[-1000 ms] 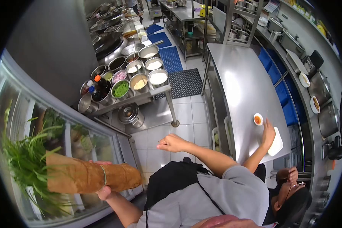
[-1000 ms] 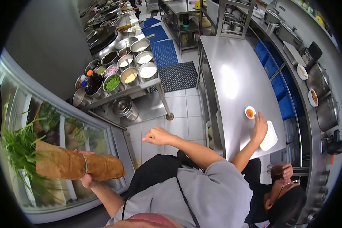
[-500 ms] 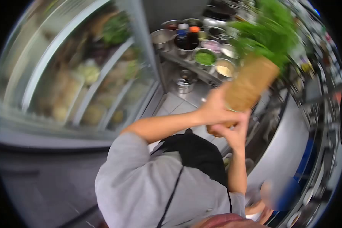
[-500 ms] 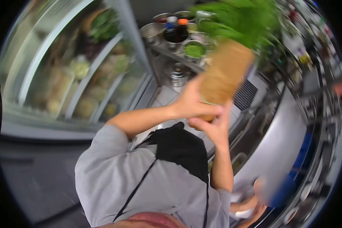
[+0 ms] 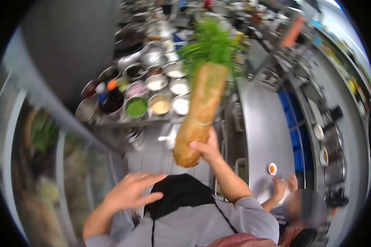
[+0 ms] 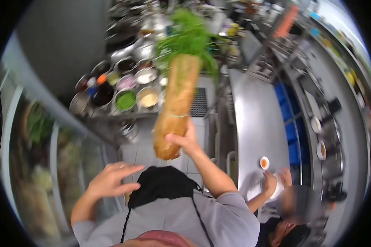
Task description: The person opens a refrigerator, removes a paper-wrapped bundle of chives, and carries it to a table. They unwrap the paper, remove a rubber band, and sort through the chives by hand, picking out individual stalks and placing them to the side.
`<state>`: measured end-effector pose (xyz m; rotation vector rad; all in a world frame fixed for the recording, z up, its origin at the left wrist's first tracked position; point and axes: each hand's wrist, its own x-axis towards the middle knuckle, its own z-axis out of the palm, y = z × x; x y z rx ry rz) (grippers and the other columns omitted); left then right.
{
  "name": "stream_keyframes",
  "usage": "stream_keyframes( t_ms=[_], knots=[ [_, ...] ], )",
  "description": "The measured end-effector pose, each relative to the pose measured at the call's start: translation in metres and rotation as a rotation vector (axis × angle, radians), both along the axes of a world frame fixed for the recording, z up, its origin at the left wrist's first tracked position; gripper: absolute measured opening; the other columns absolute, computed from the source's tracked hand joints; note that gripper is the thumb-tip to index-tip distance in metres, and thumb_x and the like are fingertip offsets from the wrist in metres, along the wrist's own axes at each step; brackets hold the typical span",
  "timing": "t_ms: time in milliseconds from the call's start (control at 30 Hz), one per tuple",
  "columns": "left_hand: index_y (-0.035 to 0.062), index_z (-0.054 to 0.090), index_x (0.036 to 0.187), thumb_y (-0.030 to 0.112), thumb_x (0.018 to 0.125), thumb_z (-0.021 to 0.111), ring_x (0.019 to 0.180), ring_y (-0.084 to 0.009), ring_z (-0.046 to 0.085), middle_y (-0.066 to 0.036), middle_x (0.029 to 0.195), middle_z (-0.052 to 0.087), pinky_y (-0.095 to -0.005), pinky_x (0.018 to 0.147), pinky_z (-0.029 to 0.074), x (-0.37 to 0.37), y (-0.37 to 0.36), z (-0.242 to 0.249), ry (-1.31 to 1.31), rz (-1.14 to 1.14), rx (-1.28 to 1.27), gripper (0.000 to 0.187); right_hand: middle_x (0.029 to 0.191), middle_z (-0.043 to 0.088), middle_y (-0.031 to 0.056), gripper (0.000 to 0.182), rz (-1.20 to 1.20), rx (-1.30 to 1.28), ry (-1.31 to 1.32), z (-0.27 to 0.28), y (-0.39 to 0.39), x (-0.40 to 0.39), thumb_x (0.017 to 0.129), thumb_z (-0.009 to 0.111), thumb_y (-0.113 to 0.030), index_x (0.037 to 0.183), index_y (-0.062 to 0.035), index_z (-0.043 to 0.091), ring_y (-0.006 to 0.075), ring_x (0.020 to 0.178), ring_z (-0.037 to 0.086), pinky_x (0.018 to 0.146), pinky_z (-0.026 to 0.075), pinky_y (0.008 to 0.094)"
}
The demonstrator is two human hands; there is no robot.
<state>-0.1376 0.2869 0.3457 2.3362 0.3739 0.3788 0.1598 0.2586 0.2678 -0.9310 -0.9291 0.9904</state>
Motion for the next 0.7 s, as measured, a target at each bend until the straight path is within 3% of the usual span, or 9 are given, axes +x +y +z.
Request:
stream_keyframes(
  t_ms=[267, 467, 567, 700],
  knots=[
    [0.0039, 0.066, 0.116, 0.021, 0.079, 0.076, 0.090, -0.0305, 0.068, -0.014, 0.106, 0.070, -0.0361, 0.081, 0.053, -0.024, 0.014, 0.001, -0.079, 0.066, -0.064, 0.042, 0.112, 0.062, 0.0082, 0.074, -0.016, 0.037, 0.083, 0.017, 0.015, -0.006, 0.067, 0.083, -0.024, 0.128, -0.0015, 0.047, 0.0188, 0.101, 0.062, 0.090, 0.050, 0.0335],
    [0.0035, 0.068, 0.112, 0.016, 0.079, 0.076, 0.086, -0.0289, 0.069, -0.012, 0.096, 0.072, -0.0355, 0.078, 0.054, -0.067, 0.032, -0.011, 0.023, 0.125, -0.083, 0.037, 0.112, 0.062, 0.0094, 0.077, -0.139, -0.004, 0.002, 0.009, 0.015, 0.009, 0.066, 0.083, -0.027, 0.129, -0.0010, 0.047, 0.0198, 0.100, 0.063, 0.090, 0.051, 0.0346],
    [0.0032, 0.069, 0.111, 0.013, 0.078, 0.076, 0.084, -0.0280, 0.069, -0.012, 0.093, 0.071, -0.0345, 0.076, 0.053, -0.074, 0.037, -0.016, -0.123, 0.207, -0.227, 0.035, 0.111, 0.061, 0.0108, 0.081, -0.198, -0.019, -0.001, 0.008, 0.011, 0.014, 0.065, 0.083, -0.030, 0.130, -0.0004, 0.045, 0.0210, 0.099, 0.063, 0.087, 0.053, 0.0359],
    [0.0023, 0.068, 0.111, 0.009, 0.076, 0.075, 0.084, -0.0260, 0.069, -0.013, 0.093, 0.071, -0.0334, 0.077, 0.053, -0.070, 0.045, -0.041, -0.119, 0.191, -0.314, 0.036, 0.109, 0.062, 0.0091, 0.076, -0.223, -0.011, 0.013, 0.005, 0.003, 0.037, 0.066, 0.083, -0.027, 0.128, -0.0014, 0.047, 0.0188, 0.098, 0.063, 0.088, 0.051, 0.0339]
  ],
)
